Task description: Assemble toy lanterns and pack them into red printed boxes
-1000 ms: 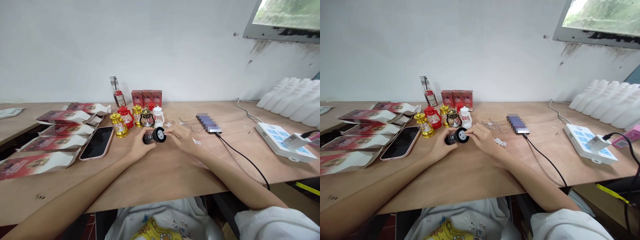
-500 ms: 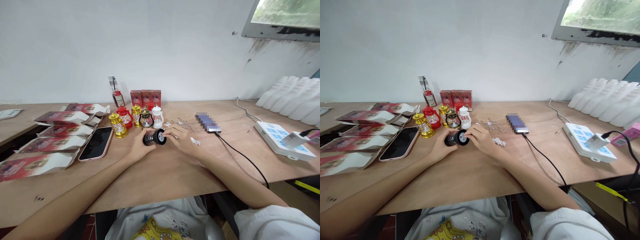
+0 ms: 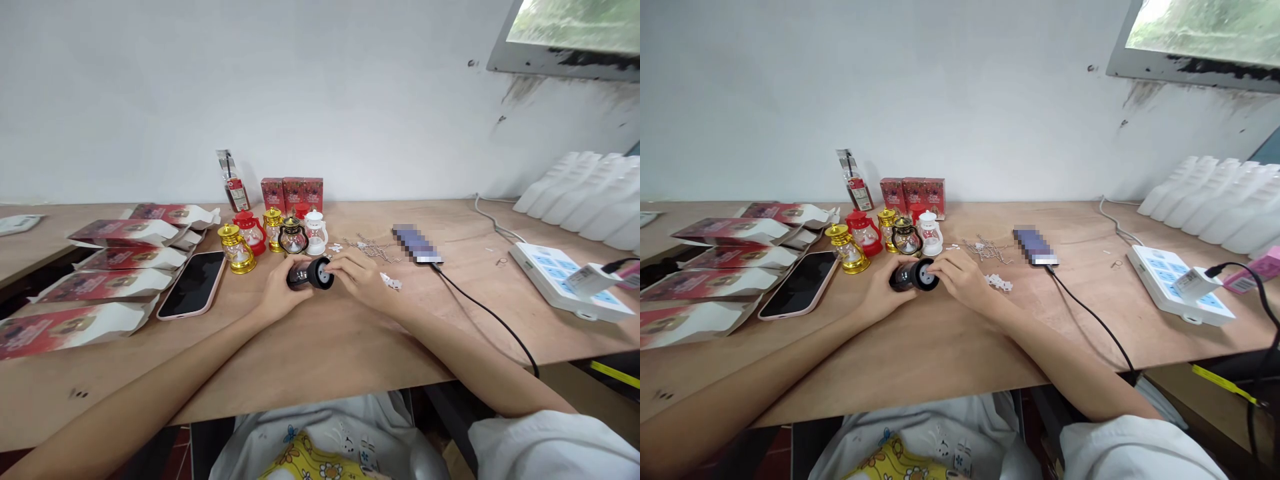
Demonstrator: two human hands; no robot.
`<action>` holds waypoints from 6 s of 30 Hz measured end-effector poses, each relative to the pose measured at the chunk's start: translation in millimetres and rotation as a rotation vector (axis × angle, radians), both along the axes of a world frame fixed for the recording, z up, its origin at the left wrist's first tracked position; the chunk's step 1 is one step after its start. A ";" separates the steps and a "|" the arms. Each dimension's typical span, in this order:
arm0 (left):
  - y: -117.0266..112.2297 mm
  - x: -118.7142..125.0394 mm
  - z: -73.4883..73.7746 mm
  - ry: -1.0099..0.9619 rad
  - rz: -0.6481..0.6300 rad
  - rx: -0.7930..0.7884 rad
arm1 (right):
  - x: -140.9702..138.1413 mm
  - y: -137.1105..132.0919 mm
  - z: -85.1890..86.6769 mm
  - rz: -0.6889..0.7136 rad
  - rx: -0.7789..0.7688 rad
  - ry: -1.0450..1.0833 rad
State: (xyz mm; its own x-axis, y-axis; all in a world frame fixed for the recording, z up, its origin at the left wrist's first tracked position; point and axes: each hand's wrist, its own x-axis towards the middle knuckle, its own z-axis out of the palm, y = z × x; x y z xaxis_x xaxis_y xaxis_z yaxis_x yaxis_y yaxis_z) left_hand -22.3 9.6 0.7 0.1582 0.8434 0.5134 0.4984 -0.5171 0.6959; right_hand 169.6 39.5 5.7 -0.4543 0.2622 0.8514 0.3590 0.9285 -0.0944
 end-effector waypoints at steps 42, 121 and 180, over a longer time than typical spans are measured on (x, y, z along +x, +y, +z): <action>-2.1 -7.2 -2.1 0.317 0.088 0.124 | 3.1 3.3 5.5 0.022 -0.357 0.119; 31.8 -26.1 1.2 -0.847 0.344 -0.131 | 6.9 4.9 4.5 0.241 -0.849 -0.292; 29.3 -22.0 -3.5 -0.835 0.227 -0.270 | -6.3 -7.0 -10.8 0.018 -0.448 -0.044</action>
State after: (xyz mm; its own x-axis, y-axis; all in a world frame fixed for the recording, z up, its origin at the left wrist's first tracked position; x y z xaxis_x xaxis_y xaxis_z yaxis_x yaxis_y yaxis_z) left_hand -44.4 38.9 -2.8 -0.3617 0.9173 0.1664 -0.1528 -0.2344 0.9601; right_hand 163.3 32.5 -5.1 -0.4958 0.5920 0.6354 0.3559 0.8059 -0.4732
